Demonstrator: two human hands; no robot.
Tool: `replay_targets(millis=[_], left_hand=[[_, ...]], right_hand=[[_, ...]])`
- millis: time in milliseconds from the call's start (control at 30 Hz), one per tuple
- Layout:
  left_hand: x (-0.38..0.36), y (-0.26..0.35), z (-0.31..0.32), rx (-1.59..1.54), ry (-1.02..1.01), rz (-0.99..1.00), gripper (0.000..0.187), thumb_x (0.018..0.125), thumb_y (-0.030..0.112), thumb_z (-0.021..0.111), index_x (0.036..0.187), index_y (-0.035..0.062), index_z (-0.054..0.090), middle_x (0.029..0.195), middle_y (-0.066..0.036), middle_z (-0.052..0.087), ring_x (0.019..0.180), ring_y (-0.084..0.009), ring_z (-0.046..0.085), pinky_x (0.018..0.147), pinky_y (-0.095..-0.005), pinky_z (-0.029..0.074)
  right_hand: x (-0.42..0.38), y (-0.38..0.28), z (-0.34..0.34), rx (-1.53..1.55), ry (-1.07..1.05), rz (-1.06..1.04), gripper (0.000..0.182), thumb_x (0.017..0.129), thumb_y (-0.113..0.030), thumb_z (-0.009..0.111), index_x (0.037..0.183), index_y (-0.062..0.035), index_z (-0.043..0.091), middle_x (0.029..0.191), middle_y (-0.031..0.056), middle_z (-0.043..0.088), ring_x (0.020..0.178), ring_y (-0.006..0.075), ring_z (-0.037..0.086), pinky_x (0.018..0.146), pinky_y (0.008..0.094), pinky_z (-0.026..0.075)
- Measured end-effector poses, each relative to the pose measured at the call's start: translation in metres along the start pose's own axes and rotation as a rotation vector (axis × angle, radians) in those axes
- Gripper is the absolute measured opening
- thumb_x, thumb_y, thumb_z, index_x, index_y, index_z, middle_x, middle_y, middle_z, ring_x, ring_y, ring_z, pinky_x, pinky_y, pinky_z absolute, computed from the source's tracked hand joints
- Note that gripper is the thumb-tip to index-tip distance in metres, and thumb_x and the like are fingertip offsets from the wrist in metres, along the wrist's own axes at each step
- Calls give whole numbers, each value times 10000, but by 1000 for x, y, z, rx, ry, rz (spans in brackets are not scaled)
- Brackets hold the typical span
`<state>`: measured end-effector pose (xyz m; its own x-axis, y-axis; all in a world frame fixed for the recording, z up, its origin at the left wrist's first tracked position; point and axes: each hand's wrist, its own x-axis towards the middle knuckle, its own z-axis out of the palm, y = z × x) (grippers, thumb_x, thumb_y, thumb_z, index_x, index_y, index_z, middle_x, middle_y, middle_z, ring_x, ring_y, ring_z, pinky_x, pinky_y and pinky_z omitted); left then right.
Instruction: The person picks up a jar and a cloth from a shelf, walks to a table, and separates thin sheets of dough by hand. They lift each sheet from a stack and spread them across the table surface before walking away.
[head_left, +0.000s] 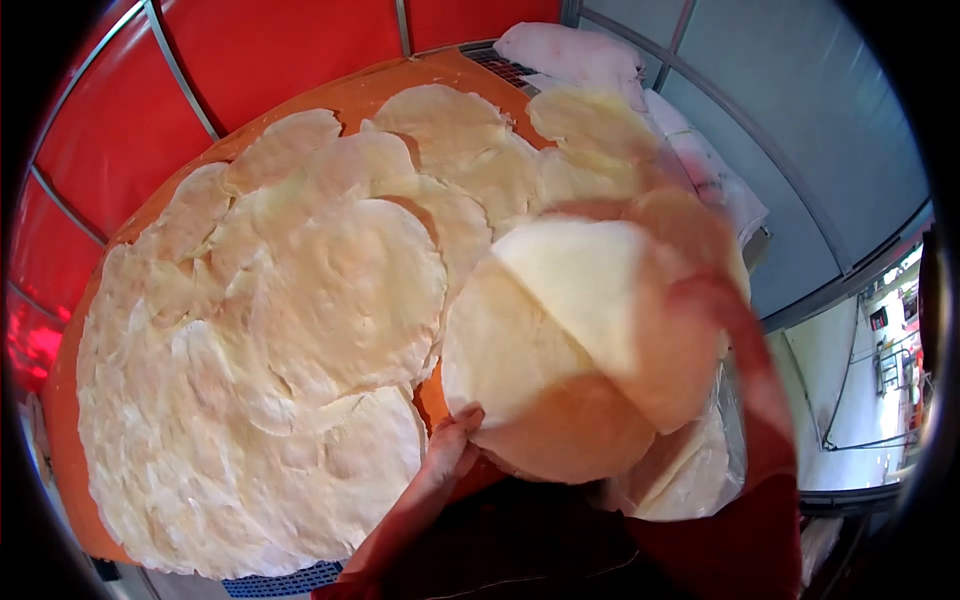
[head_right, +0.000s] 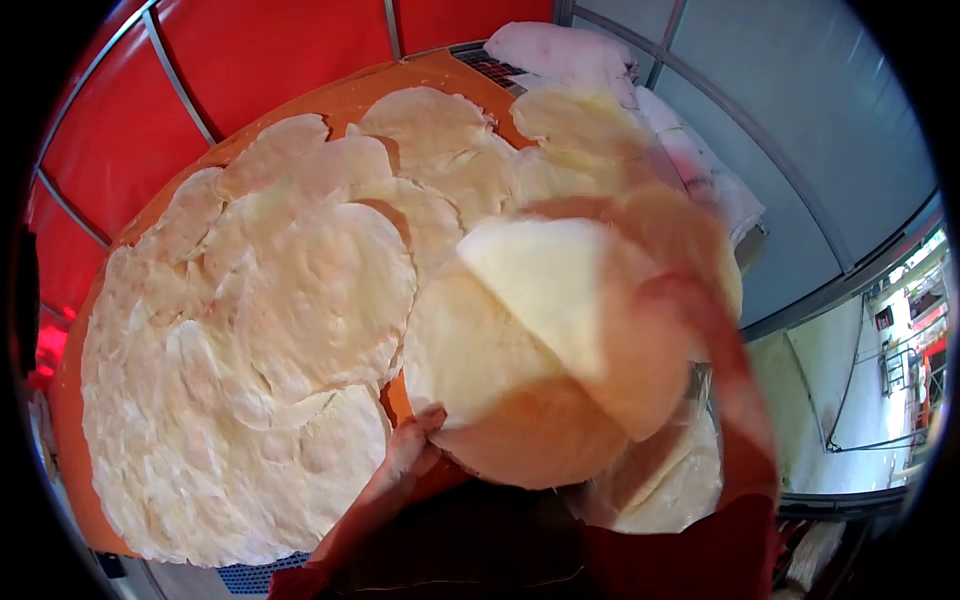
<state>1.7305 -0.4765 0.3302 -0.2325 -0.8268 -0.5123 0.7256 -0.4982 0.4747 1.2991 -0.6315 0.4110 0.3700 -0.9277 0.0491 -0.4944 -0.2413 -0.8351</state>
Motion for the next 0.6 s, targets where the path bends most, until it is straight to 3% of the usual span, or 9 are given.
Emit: replay_targets(millis=[100, 133, 200, 233, 333, 433, 500, 533, 600], left_hand=[[0, -2, 0, 20, 83, -7, 286, 791, 57, 540, 1057, -38, 488, 994, -90, 552, 906, -194, 534, 809, -320, 427], [-2, -2, 2, 38, 124, -3, 299, 786, 51, 548, 1065, -35, 485, 1002, -86, 550, 912, -193, 532, 815, -320, 424], [-2, 2, 6, 124, 76, 96, 344, 772, 16, 551, 1105, -17, 471, 1041, -76, 537, 942, -170, 519, 832, -288, 410], [-2, 2, 9, 180, 36, 167, 344, 771, 8, 548, 1107, -12, 474, 1069, -78, 524, 948, -165, 516, 832, -275, 405], [-10, 15, 29, 264, -96, 228, 445, 762, -28, 539, 1184, 22, 408, 1160, -82, 465, 980, -168, 500, 828, -240, 386], [-19, 52, 55, 606, -220, 453, 632, 753, -69, 520, 1292, 81, 227, 1216, -68, 414, 1006, -176, 481, 824, -229, 370], [-28, 92, 60, 917, -195, 523, 673, 749, -93, 495, 1319, 96, 191, 1231, -61, 400, 1014, -169, 469, 841, -245, 362], [-35, 111, 54, 979, -156, 479, 698, 721, -91, 475, 1319, 86, 162, 1182, -71, 434, 967, -168, 485, 828, -256, 378], [-54, 147, 31, 981, -109, 403, 750, 664, -85, 435, 1320, 66, 105, 1083, -90, 503, 871, -166, 519, 801, -279, 411]], right_hand=[[13, -46, -127, -593, 362, 71, 109, 637, -83, 613, 731, -37, 583, 771, 50, 570, 769, 194, 548, 714, 305, 448], [16, -100, -135, 341, 476, 244, 105, 627, -32, 593, 725, -31, 557, 760, 61, 563, 699, 186, 557, 668, 309, 471], [15, -79, -214, -142, 479, 132, 170, 688, -29, 503, 837, -10, 583, 811, 52, 582, 742, 182, 555, 667, 293, 460], [20, -131, -203, 80, 712, 346, 169, 691, -34, 500, 840, -1, 573, 801, 59, 588, 707, 176, 557, 642, 285, 463], [28, -199, -177, -150, 425, 330, 154, 701, -26, 504, 841, 2, 559, 760, 66, 593, 702, 151, 549, 626, 265, 456], [46, -208, -132, -623, 510, 115, 176, 710, -18, 486, 871, 19, 545, 743, 108, 598, 674, 207, 552, 632, 271, 454], [58, -198, -103, -1236, 296, 39, 252, 716, -16, 466, 952, 39, 531, 801, 180, 590, 735, 302, 559, 706, 305, 443], [52, -217, -50, -1074, 335, -330, 328, 716, -9, 456, 1037, 24, 516, 883, 225, 562, 820, 370, 537, 777, 333, 415], [52, -239, 19, -905, 155, -331, 376, 709, 13, 444, 1081, 15, 501, 891, 232, 563, 800, 347, 555, 757, 344, 424]])
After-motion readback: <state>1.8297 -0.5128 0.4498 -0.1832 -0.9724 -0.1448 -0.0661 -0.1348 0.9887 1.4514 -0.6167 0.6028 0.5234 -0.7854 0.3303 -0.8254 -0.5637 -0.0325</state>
